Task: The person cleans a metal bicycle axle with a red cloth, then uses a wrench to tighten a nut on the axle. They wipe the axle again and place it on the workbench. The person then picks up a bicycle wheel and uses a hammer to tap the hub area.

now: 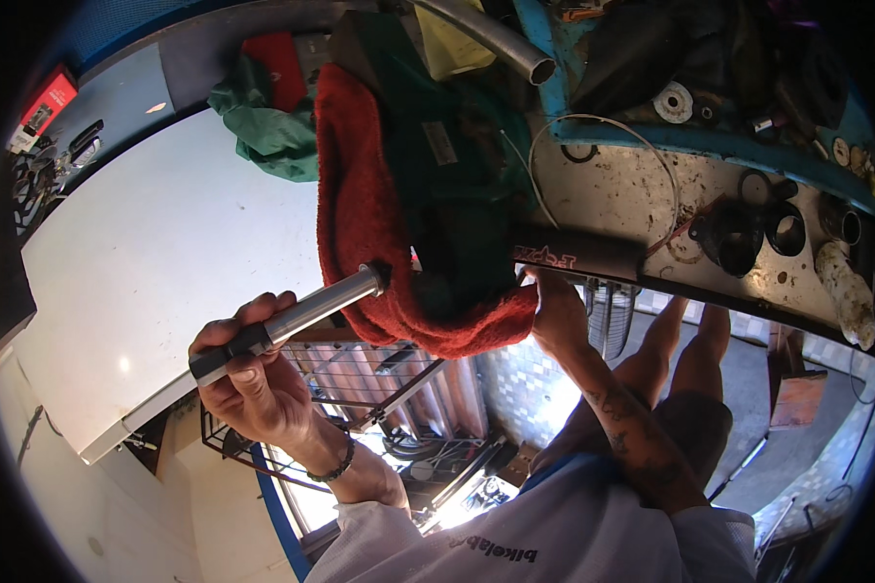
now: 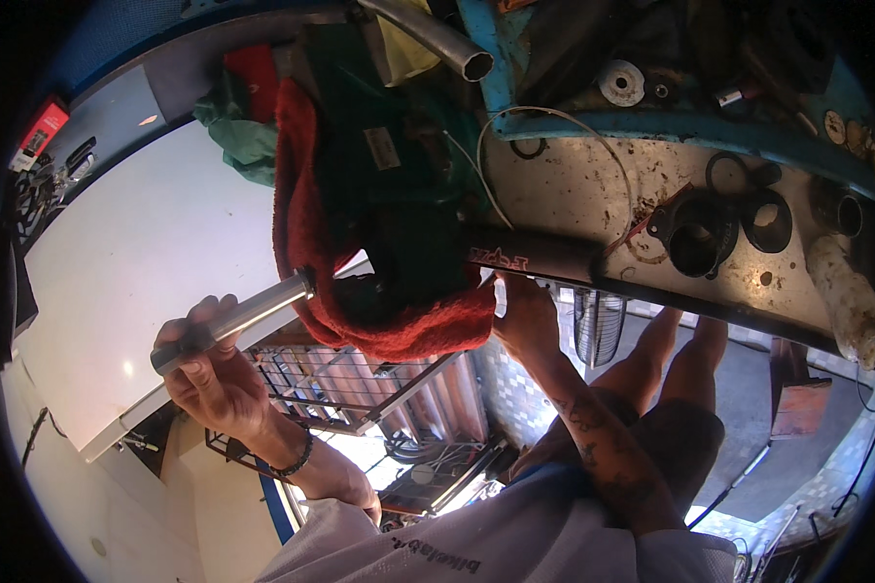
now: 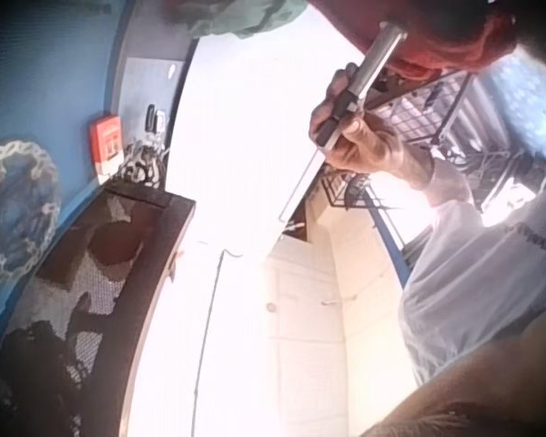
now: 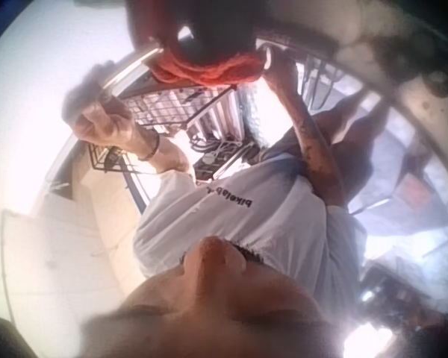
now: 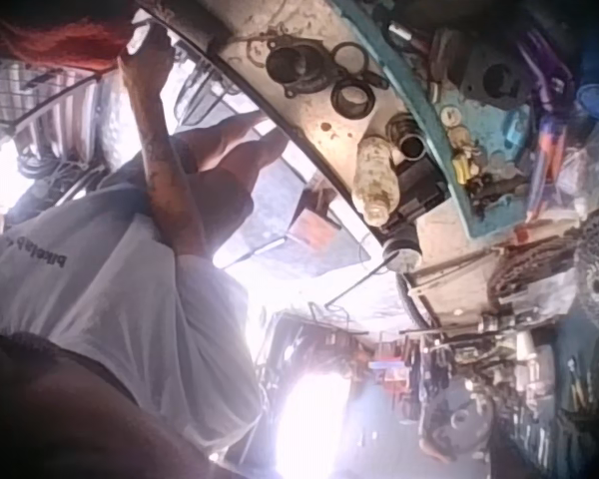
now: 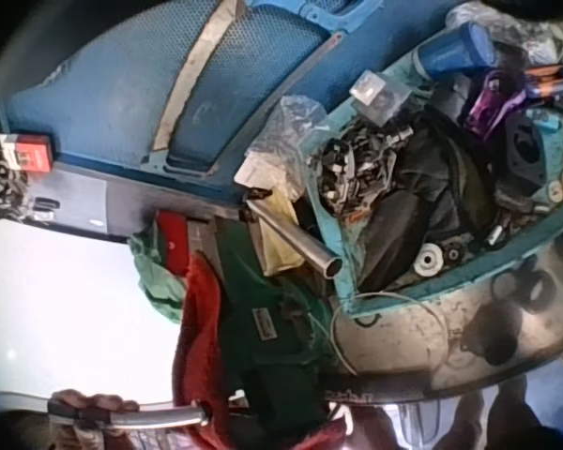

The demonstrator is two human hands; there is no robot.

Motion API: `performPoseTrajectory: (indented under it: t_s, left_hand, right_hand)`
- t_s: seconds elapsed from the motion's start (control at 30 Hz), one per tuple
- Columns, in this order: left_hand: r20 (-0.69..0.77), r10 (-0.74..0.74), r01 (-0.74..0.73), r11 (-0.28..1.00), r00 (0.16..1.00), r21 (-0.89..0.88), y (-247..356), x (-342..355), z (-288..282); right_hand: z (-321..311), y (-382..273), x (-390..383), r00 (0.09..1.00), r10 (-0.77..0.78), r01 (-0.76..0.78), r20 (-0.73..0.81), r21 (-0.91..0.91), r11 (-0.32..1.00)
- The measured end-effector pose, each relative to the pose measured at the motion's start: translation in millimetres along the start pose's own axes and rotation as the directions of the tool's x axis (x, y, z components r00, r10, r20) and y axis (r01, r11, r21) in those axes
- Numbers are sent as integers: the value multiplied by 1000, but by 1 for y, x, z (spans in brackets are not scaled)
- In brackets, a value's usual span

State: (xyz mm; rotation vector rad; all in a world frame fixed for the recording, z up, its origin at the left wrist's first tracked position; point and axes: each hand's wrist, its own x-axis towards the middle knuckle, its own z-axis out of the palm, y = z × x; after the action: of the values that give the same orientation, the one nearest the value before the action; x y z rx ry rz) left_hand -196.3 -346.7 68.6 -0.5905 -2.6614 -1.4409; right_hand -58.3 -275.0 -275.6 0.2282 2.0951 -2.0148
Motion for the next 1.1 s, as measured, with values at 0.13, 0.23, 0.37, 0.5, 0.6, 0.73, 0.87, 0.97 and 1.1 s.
performPoseTrajectory:
  t_s: [0.13, 0.23, 0.37, 0.5, 0.6, 0.73, 0.87, 0.97, 1.1]
  left_hand:
    - [-101, 19, -16, 999, 995, 30, -4, -8, 0]
    - [-177, 0, 3, 1000, 984, 16, -4, -10, 9]
    - [-216, -25, 26, 1000, 976, -2, 0, -8, 17]
    - [-190, -71, 71, 997, 979, -7, -6, -16, 14]
    - [-124, -60, 80, 984, 991, 159, -12, -26, 6]
    - [-179, -25, 79, 950, 984, 302, -23, -39, 12]
    - [-453, -247, 337, 933, 857, 129, -14, -45, 28]
    - [-279, 21, 95, 913, 960, 398, 2, -65, 30]
    - [-275, 39, 85, 901, 961, 426, 23, -77, 42]
  right_hand:
    - [-2, 5, 0, 999, 31, -29, 44, -50, 998]
    - [-6, 5, -1, 999, -2, 5, 40, -55, 998]
    - [-13, 6, -6, 1000, -10, 12, 29, -88, 996]
    - [-51, 28, -33, 999, 10, -6, 45, -79, 997]
    - [-107, 60, -71, 991, 107, -94, 81, -159, 983]
    - [-224, 102, -167, 961, 269, -194, 61, -542, 817]
    - [-333, 80, -259, 735, 413, -644, -537, -366, 672]
    - [-425, 31, -279, 461, 448, -774, -766, -101, 625]
    - [-532, -49, -265, 240, -48, -577, -970, -182, 796]
